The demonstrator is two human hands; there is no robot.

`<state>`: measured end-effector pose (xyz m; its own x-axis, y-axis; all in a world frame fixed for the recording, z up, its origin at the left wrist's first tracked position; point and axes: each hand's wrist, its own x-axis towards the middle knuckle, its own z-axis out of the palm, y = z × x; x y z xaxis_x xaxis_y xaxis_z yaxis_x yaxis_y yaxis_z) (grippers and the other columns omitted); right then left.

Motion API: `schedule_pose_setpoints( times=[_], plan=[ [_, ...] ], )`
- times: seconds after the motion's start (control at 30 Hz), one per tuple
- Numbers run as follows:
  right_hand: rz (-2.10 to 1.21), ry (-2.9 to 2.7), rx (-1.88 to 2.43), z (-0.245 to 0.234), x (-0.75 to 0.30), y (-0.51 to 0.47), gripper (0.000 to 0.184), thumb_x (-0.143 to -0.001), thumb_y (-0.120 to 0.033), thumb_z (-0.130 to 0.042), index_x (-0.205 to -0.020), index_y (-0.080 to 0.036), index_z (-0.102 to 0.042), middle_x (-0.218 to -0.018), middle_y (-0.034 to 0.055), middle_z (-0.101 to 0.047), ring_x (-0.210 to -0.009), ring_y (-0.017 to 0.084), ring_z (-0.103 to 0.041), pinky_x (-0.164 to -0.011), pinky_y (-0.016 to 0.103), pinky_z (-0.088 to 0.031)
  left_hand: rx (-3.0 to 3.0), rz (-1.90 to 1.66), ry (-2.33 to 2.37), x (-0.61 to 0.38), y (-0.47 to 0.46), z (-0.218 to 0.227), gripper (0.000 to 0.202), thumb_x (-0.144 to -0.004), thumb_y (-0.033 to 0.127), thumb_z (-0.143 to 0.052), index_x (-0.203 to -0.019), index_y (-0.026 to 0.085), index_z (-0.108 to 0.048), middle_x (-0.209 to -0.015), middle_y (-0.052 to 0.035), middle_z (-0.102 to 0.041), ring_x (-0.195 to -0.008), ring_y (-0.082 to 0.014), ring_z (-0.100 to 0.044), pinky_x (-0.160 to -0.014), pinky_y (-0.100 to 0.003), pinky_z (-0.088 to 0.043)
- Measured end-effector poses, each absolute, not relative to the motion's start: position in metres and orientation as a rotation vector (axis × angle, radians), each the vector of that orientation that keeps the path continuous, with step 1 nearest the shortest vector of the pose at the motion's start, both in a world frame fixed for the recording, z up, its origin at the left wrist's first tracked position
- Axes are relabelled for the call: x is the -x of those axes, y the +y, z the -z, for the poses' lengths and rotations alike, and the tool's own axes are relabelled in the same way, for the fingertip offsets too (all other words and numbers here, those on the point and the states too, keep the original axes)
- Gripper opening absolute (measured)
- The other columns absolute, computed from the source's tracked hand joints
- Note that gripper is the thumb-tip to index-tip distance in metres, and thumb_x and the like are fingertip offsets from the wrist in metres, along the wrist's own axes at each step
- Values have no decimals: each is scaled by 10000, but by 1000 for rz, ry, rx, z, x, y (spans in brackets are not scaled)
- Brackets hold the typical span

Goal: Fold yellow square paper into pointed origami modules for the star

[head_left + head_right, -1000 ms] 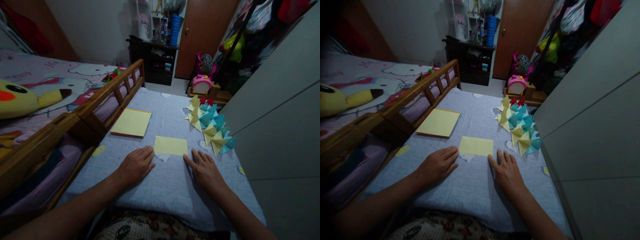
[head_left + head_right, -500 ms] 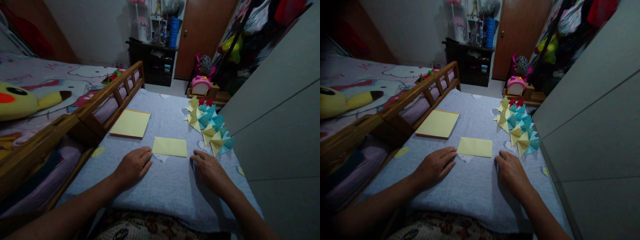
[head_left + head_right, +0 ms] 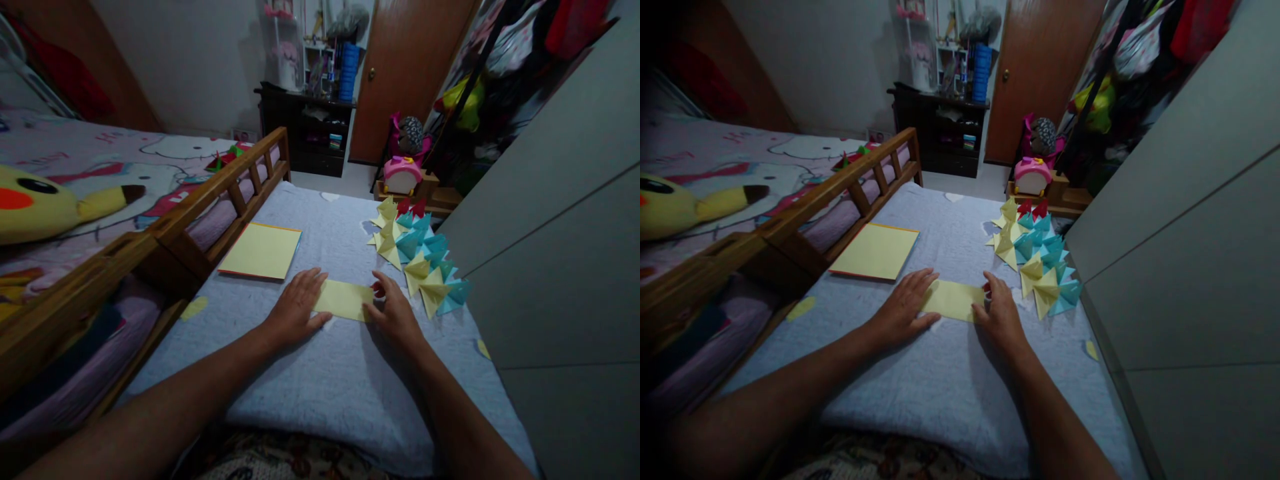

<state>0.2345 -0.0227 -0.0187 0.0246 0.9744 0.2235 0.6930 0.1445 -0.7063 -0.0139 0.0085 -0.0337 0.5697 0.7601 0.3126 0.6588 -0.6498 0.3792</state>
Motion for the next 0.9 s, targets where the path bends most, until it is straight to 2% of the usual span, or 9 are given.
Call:
schedule_pose_setpoints(
  times=[0.13,0.23,0.3,0.37,0.43,0.5,0.57,0.73,0.9],
  plan=[
    [-726,-1577,1551,13,-233,-27,361,-793,-243,-566,-1146,-192,-624,-867,35,-627,-726,178,-583,-694,320,-483,-2520,-823,1092,17,8,32,908,-843,290,-701,-1561,227,-147,-1544,-184,-358,-1442,-353,-325,-1175,-576,-305],
    [-756,-1555,1494,7,-235,-28,147,-841,-275,-562,-912,-203,-669,-812,26,-616,-729,177,-576,-670,302,-447,-2396,-973,1095,19,9,28,1076,-783,310,-781,-1577,259,-57,-1567,-191,-306,-1438,-360,-328,-1143,-572,-351],
    [-696,-1545,1422,4,-237,-28,114,-862,-272,-572,-833,-215,-666,-793,16,-600,-741,174,-564,-681,297,-432,-2281,-1078,1121,21,10,24,1087,-758,311,-812,-1570,261,-90,-1543,-190,-346,-1400,-347,-387,-1100,-549,-406],
    [-638,-1529,1315,1,-238,-28,93,-873,-251,-586,-820,-226,-659,-806,7,-594,-774,174,-567,-727,301,-438,-2218,-1143,1104,22,11,18,859,-781,270,-790,-1492,254,-307,-1407,-147,-511,-1297,-306,-496,-1054,-508,-453],
    [-597,-1535,1204,-3,-239,-28,80,-881,-221,-593,-829,-237,-651,-869,12,-606,-856,182,-586,-807,316,-449,-2261,-1161,1004,23,12,12,392,-830,190,-713,-1195,238,-577,-1152,-77,-648,-1140,-257,-588,-1003,-458,-486],
    [-562,-1565,1141,-5,-239,-29,99,-875,-176,-585,-829,-243,-642,-949,22,-614,-944,190,-596,-874,333,-448,-2357,-1190,884,24,11,7,138,-842,108,-634,-922,221,-623,-974,-44,-671,-1017,-228,-624,-941,-421,-514],
    [-508,-1619,1147,-4,-239,-30,140,-851,-121,-565,-816,-242,-626,-1007,32,-616,-999,197,-596,-906,346,-443,-2453,-1228,830,24,9,4,149,-819,64,-601,-841,211,-603,-970,-52,-678,-1027,-235,-631,-931,-430,-523],
    [-315,-1831,1243,5,-237,-29,219,-750,-18,-484,-773,-227,-542,-1038,62,-655,-1036,224,-582,-915,373,-417,-2683,-1012,833,23,4,9,198,-721,28,-601,-841,182,-568,-1281,-158,-628,-1337,-350,-495,-1044,-554,-459],
    [-278,-2128,1466,9,-232,-33,290,-667,30,-421,-779,-220,-515,-947,75,-678,-971,232,-588,-901,387,-378,-2715,-681,793,21,4,10,334,-659,36,-632,-949,181,-549,-1248,-163,-647,-1298,-351,-536,-1038,-553,-471]
  ],
)
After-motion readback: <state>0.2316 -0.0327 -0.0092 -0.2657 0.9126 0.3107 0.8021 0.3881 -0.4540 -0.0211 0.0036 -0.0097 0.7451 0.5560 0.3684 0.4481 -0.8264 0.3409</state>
